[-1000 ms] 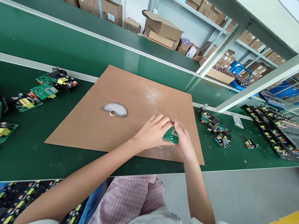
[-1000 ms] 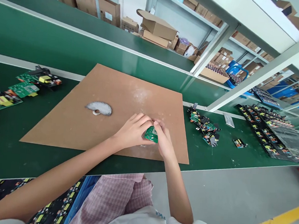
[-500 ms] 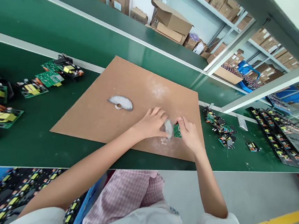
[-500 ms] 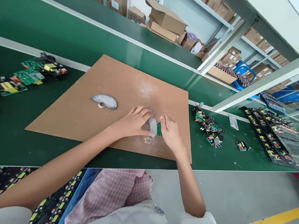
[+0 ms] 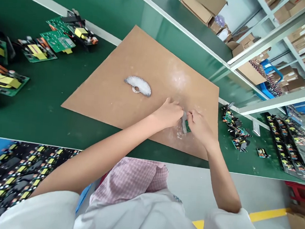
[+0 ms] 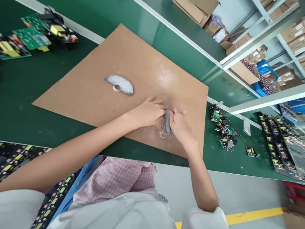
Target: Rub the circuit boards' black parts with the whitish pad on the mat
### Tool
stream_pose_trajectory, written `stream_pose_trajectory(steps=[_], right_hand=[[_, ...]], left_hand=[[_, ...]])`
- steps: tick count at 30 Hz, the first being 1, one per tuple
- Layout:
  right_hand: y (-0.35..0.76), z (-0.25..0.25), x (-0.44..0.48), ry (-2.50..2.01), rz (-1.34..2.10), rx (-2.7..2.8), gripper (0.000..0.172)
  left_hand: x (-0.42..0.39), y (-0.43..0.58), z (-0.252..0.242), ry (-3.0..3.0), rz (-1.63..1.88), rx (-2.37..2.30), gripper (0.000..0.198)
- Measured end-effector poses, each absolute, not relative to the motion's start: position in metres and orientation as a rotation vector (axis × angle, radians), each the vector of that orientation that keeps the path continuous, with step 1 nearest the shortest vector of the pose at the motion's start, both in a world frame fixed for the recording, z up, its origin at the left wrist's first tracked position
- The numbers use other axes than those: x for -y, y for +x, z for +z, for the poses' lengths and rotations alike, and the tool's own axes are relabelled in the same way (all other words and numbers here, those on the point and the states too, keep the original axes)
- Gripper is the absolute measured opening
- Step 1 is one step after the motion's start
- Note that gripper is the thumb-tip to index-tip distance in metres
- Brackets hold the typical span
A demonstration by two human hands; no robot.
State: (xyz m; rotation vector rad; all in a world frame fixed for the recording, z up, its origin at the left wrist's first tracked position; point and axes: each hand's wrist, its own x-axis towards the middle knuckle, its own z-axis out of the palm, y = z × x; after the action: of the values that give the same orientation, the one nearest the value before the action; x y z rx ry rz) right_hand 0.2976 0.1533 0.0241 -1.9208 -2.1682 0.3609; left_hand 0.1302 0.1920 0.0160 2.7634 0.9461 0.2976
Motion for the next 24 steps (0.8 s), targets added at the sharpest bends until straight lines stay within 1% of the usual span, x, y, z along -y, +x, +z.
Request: stream_pose_trajectory(steps=[7,10,12,18,20,22,24], right_hand=[[0.29,0.024,-0.152,-2.023,0.266,2.161,0.018],[0.285,0.029,-0.149,-2.051,0.284,2.136,0.016],[0.283,0.033,-0.148,-2.048,0.367,2.139,0.018],[0.3,0.051,-0.15,-1.937,0.763,2.163,0.021],[0.307,0.055,-0.15,-1.9,0.869,2.12,0.028],[0.311,0.057,-0.149,-1.882,0.914,2.083,0.036],[0.312,0.056,-0.145,-1.887,0.872,2.081,0.038]], left_hand=[[-0.191,0.131,0.019,2.764,0.253,-0.963,0.028],[-0.19,0.131,0.019,2.752,0.273,-0.973,0.029],[-0.19,0.131,0.019,2.743,0.292,-0.98,0.03],[-0.188,0.129,0.022,2.727,0.274,-0.975,0.029],[-0.188,0.129,0.023,2.727,0.277,-0.984,0.029],[-0.188,0.129,0.023,2.727,0.287,-0.985,0.029],[-0.188,0.13,0.022,2.726,0.288,-0.979,0.029]])
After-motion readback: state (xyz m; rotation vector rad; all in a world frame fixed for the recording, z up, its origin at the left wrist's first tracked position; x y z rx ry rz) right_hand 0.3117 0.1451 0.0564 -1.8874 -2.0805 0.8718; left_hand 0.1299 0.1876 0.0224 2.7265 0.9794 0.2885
